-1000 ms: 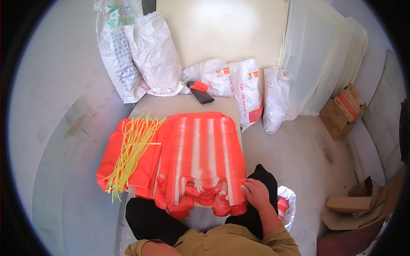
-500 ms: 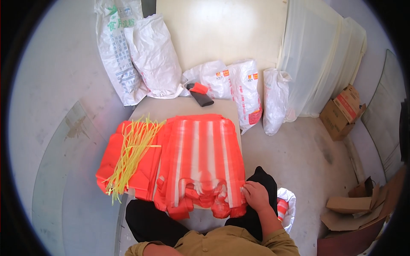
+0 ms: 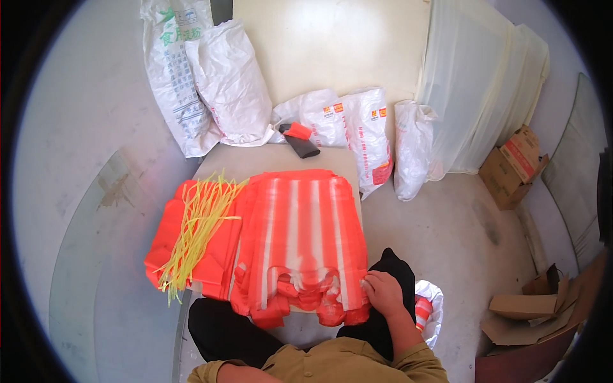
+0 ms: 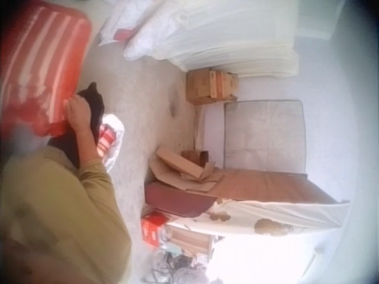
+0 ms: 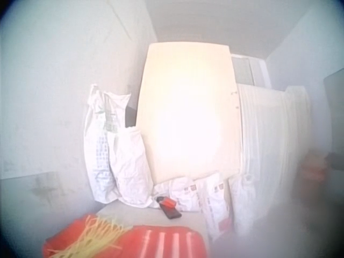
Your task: The person folds plastic shopping bags into rolls, secures them with plastic ties, and places the tied bundles into a sack.
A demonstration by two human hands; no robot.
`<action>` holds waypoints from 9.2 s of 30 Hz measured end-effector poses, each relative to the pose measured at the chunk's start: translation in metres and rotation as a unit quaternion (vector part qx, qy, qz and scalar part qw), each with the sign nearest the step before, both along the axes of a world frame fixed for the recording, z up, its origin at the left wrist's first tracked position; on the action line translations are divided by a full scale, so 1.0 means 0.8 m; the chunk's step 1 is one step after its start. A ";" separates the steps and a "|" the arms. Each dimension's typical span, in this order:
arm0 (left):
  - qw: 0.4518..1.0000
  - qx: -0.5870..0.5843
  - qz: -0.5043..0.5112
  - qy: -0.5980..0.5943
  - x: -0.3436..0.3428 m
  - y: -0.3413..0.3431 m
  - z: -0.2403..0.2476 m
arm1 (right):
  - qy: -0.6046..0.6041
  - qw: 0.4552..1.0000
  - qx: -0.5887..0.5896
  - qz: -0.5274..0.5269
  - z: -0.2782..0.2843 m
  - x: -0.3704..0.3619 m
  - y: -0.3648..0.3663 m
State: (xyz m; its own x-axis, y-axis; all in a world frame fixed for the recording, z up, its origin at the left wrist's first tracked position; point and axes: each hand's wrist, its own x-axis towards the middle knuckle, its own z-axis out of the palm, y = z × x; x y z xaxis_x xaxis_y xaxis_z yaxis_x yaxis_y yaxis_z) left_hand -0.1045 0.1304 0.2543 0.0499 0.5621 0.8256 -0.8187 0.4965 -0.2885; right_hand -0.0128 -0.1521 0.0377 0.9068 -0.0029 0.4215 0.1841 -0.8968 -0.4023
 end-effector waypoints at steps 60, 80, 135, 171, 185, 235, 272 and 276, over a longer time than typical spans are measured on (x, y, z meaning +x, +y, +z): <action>0.985 0.034 -0.138 -0.100 0.003 -0.002 0.003 | 0.001 1.000 -0.001 0.007 0.005 0.001 0.002; 0.973 -0.016 0.224 -0.057 -0.002 0.004 -0.017 | 0.012 1.000 -0.008 0.010 -0.002 0.003 -0.001; 0.467 0.825 0.200 0.248 0.124 0.055 -0.268 | 0.201 0.973 0.026 0.114 -0.005 0.171 0.127; 0.565 0.332 -0.053 0.754 0.352 0.080 -0.298 | 0.230 0.766 0.593 0.097 -0.033 0.171 0.124; 0.450 0.470 0.012 0.759 0.252 0.126 -0.282 | 0.240 0.830 0.486 0.130 -0.021 0.151 0.127; 0.420 0.810 0.184 0.365 0.300 0.004 -0.256 | 0.026 0.975 0.011 0.221 -0.020 0.073 0.142; 0.447 0.693 0.023 0.565 0.289 0.009 -0.247 | 0.079 0.949 0.304 -0.019 -0.045 0.100 0.011; 0.438 0.694 0.038 0.571 0.288 0.008 -0.246 | 0.049 0.954 0.295 -0.008 -0.039 0.105 0.014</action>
State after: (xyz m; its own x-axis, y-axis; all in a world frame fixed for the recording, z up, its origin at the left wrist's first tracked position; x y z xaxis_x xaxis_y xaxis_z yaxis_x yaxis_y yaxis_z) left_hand 0.1255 0.1370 0.0578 0.8997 -0.4050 -0.1626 -0.0664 -0.4952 0.8663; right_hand 0.0714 -0.1406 0.0068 0.9397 -0.2276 0.2554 0.1079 -0.5111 -0.8527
